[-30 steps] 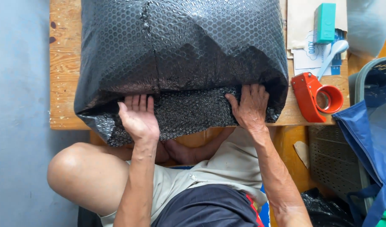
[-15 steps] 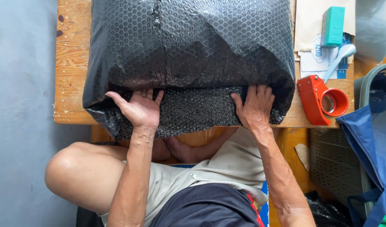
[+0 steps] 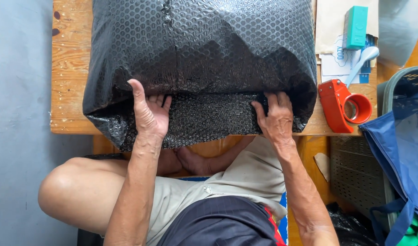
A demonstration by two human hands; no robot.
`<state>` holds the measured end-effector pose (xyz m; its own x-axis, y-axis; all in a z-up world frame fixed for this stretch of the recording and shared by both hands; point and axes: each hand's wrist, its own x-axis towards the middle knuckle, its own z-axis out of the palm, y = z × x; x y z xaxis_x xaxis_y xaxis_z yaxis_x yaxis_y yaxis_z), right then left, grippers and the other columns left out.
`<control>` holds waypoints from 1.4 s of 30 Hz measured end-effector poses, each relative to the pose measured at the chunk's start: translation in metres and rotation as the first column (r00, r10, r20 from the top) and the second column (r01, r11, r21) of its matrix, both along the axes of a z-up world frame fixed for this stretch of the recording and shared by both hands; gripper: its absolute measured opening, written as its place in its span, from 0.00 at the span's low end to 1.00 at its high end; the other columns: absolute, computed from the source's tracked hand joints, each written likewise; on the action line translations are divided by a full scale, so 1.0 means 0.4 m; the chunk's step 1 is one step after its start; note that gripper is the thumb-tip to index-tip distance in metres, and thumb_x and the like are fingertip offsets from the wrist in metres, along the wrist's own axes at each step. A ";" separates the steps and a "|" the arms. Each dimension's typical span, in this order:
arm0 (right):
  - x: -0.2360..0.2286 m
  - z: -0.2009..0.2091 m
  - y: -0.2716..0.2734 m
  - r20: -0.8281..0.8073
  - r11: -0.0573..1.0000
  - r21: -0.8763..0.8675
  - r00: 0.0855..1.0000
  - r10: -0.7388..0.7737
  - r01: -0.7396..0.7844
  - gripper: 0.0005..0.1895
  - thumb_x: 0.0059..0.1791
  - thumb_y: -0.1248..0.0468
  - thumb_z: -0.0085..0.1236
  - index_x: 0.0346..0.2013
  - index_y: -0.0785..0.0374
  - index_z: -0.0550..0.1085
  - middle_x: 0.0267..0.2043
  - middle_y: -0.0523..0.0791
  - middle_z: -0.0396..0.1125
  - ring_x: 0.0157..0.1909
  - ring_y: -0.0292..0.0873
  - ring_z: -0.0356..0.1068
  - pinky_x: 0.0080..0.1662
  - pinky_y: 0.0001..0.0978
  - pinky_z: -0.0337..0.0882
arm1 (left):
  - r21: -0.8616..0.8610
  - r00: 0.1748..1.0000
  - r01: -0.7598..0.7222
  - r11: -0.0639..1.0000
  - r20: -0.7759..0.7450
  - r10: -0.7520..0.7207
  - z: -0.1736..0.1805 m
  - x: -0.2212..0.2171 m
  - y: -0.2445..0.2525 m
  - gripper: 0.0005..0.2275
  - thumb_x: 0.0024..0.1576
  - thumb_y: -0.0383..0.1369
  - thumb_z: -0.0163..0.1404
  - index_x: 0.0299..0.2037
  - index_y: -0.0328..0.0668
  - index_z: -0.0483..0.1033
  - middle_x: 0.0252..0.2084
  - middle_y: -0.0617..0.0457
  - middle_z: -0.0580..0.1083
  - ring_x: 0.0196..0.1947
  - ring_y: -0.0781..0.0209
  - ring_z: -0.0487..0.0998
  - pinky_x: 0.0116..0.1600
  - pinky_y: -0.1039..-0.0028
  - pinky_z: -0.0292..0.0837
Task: Sealing a large black bubble wrap package using a manual tape dispenser on a low wooden table.
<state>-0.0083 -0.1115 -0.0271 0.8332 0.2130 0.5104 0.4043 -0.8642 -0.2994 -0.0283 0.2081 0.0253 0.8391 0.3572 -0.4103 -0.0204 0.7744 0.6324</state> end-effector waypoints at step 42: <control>-0.077 0.146 0.194 0.238 0.848 -0.161 0.814 0.530 -0.505 0.10 0.50 0.74 0.41 0.32 0.62 0.72 0.37 0.46 0.67 0.37 0.48 0.71 0.40 0.38 0.70 | -0.186 0.950 -0.307 0.933 -0.119 0.289 0.060 0.053 -0.030 0.43 0.46 0.43 0.68 0.66 0.25 0.59 0.63 0.24 0.64 0.64 0.28 0.66 0.72 0.36 0.50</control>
<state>-0.0391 -0.0340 0.0315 0.4243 0.6273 0.6531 0.8513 -0.5221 -0.0516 -0.0071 0.1962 0.0494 0.6639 0.4880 -0.5666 -0.2209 0.8519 0.4749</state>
